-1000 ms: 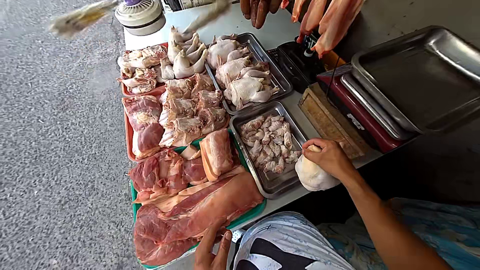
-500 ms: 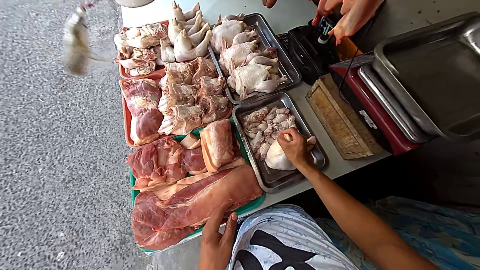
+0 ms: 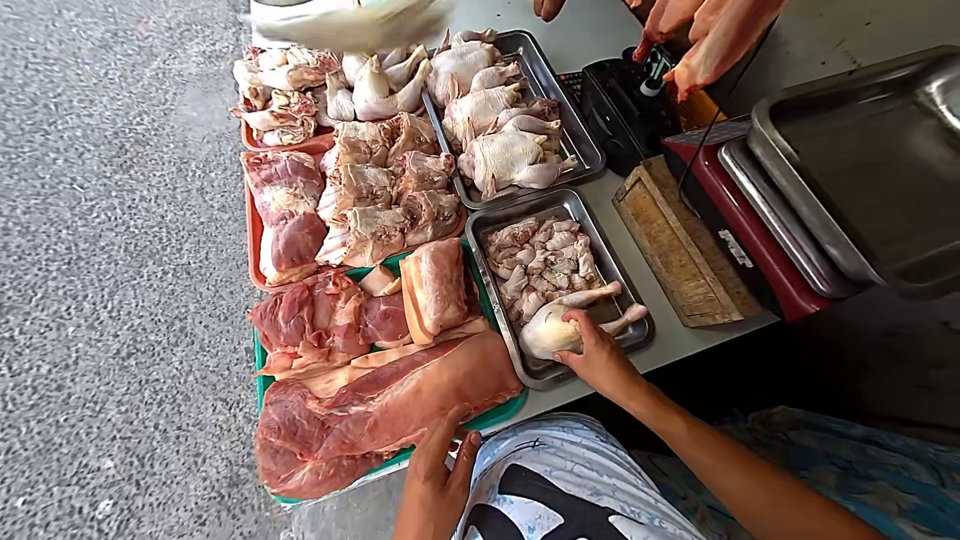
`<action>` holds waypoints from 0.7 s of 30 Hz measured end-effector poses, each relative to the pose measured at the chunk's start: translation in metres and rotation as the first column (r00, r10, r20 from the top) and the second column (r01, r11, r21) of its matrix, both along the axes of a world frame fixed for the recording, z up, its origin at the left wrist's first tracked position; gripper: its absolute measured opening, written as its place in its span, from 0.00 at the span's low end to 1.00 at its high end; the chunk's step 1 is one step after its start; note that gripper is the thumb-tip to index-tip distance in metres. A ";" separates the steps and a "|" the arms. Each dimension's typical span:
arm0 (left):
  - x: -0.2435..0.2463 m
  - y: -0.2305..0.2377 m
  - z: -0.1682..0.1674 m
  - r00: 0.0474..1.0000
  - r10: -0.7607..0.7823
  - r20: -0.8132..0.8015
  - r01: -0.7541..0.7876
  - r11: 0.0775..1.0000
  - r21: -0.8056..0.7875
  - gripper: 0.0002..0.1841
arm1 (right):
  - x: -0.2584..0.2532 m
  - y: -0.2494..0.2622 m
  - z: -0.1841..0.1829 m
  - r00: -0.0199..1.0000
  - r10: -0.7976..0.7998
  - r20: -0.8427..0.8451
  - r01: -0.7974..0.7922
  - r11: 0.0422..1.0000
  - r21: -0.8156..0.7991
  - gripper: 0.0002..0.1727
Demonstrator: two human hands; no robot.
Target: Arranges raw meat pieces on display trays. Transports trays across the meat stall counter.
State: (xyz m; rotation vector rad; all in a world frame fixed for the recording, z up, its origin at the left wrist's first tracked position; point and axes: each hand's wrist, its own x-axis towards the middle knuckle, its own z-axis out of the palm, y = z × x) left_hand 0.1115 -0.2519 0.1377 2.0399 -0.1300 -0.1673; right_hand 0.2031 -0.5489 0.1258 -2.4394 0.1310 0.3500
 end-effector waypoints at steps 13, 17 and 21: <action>-0.009 0.004 0.001 0.999 -0.053 0.014 0.053 0.998 0.016 0.18 | 0.045 -0.006 0.000 0.973 0.113 0.202 -0.144 0.979 0.146 0.20; -0.016 0.006 -0.001 1.000 0.011 -0.002 -0.011 1.000 0.006 0.19 | 0.010 -0.011 0.014 0.988 0.156 -0.010 -0.155 0.984 0.093 0.20; -0.016 0.000 -0.004 1.000 0.000 -0.018 0.000 0.999 0.032 0.19 | 0.021 -0.024 0.027 0.980 0.124 -0.157 -0.120 0.992 0.032 0.23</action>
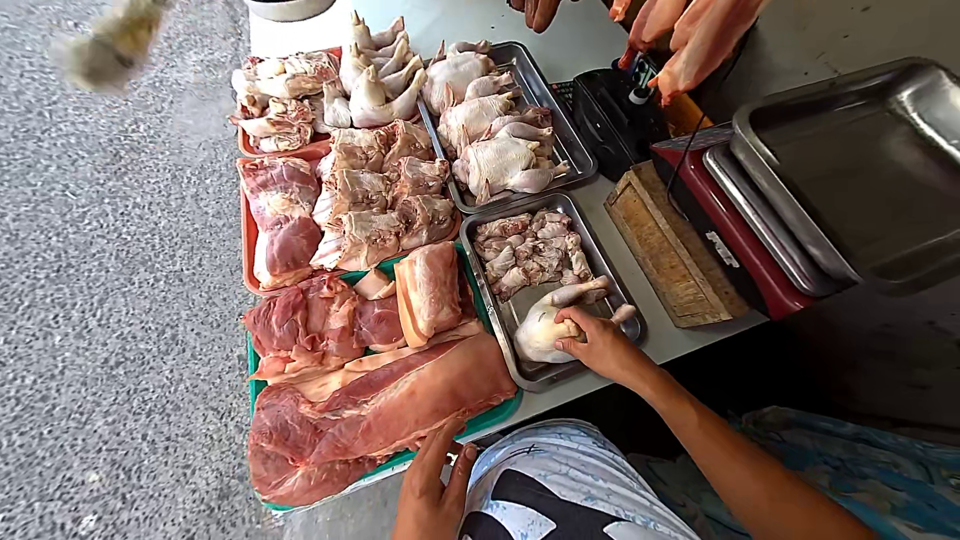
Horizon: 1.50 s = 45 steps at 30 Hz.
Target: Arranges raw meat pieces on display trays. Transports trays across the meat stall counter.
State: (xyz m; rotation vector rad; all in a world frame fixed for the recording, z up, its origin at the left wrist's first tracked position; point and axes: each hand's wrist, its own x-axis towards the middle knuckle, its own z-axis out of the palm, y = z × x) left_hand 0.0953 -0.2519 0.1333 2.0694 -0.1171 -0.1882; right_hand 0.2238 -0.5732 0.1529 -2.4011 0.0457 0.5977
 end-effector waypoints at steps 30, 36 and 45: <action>0.007 0.001 -0.003 0.998 0.063 0.031 -0.064 0.997 0.040 0.17 | 0.117 -0.037 -0.039 0.959 0.277 -0.051 -0.271 0.856 -0.441 0.29; 0.000 0.003 -0.007 0.996 0.081 0.023 -0.082 0.996 0.047 0.17 | 0.126 -0.034 -0.038 0.988 0.138 0.066 -0.099 0.906 -0.411 0.23; -0.021 0.009 -0.010 0.983 0.179 -0.029 -0.179 0.984 0.013 0.17 | 0.117 -0.020 -0.003 0.946 0.032 0.322 0.061 0.960 -0.275 0.19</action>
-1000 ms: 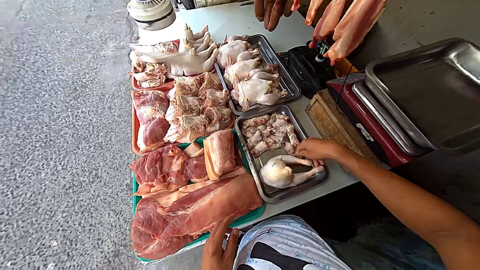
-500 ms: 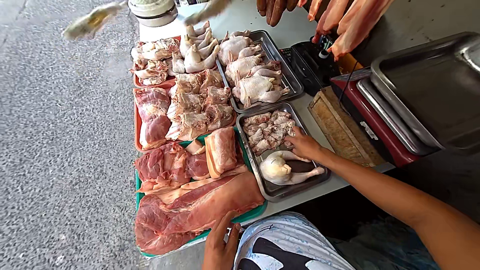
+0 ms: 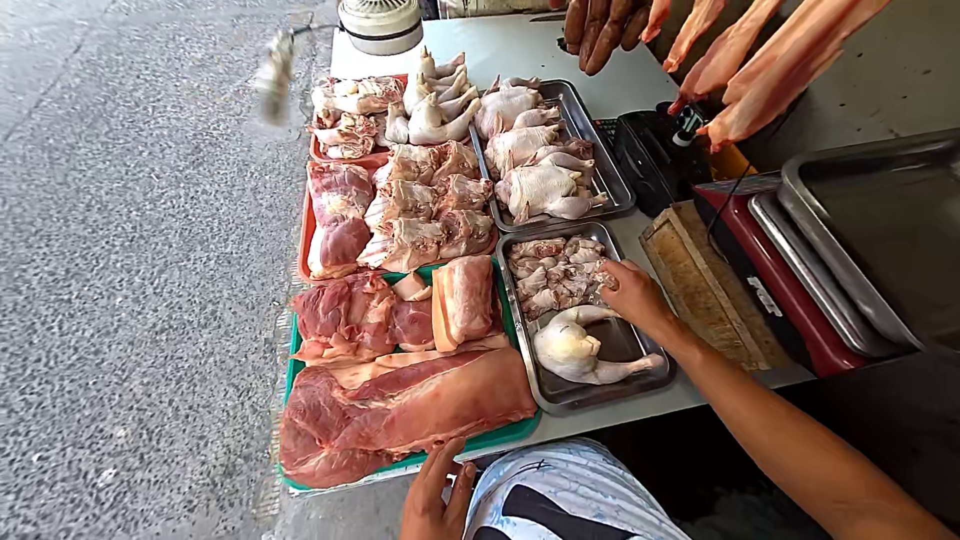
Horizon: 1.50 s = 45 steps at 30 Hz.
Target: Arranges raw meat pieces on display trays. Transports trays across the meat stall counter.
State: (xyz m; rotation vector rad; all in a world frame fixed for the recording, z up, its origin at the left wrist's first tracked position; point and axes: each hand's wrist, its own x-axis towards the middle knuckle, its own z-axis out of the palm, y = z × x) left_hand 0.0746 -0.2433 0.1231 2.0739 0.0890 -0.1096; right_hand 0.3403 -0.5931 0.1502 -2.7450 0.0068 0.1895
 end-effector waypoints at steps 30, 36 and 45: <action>-0.017 0.004 -0.006 0.987 0.078 -0.139 -0.076 0.997 0.018 0.19 | 0.060 0.040 0.002 0.957 0.291 -0.002 -0.291 0.956 -0.019 0.33; -0.010 0.016 0.000 0.996 0.064 -0.065 -0.060 0.997 0.053 0.20 | 0.045 0.027 -0.010 0.971 0.175 -0.162 -0.158 0.981 0.110 0.27; -0.012 0.018 0.001 0.990 0.068 -0.122 -0.065 0.997 0.028 0.19 | 0.061 -0.002 -0.045 0.992 -0.003 -0.130 0.005 1.000 0.016 0.30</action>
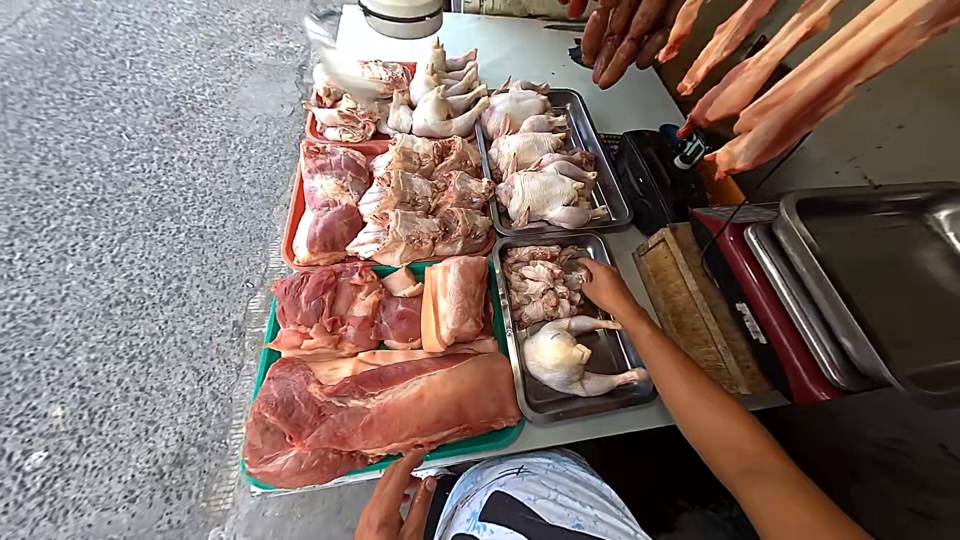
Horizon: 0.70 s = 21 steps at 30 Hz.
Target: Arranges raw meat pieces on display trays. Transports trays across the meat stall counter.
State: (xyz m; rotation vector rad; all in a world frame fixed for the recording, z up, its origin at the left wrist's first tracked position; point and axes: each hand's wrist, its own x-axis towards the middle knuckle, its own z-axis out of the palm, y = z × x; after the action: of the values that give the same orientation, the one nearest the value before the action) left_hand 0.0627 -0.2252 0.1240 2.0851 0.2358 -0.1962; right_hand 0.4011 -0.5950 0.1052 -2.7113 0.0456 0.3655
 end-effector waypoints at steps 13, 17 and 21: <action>0.001 0.002 0.001 0.992 0.059 0.114 -0.062 0.998 0.026 0.19 | 0.014 0.008 0.019 0.980 0.183 0.073 -0.190 0.975 0.113 0.21; -0.013 0.001 -0.004 0.983 0.157 0.098 -0.159 0.987 0.017 0.19 | -0.072 0.017 0.056 0.945 0.291 -0.150 -0.270 0.952 0.146 0.26; -0.012 0.001 -0.010 0.988 0.143 0.049 -0.144 0.989 0.016 0.19 | -0.119 0.030 0.037 0.863 0.450 -0.231 -0.433 0.893 0.122 0.36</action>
State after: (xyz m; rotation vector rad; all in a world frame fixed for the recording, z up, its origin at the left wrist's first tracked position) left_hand 0.0507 -0.2239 0.1140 2.0798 0.3585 -0.0568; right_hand 0.2817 -0.5652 0.1422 -2.5705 -0.5192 0.8320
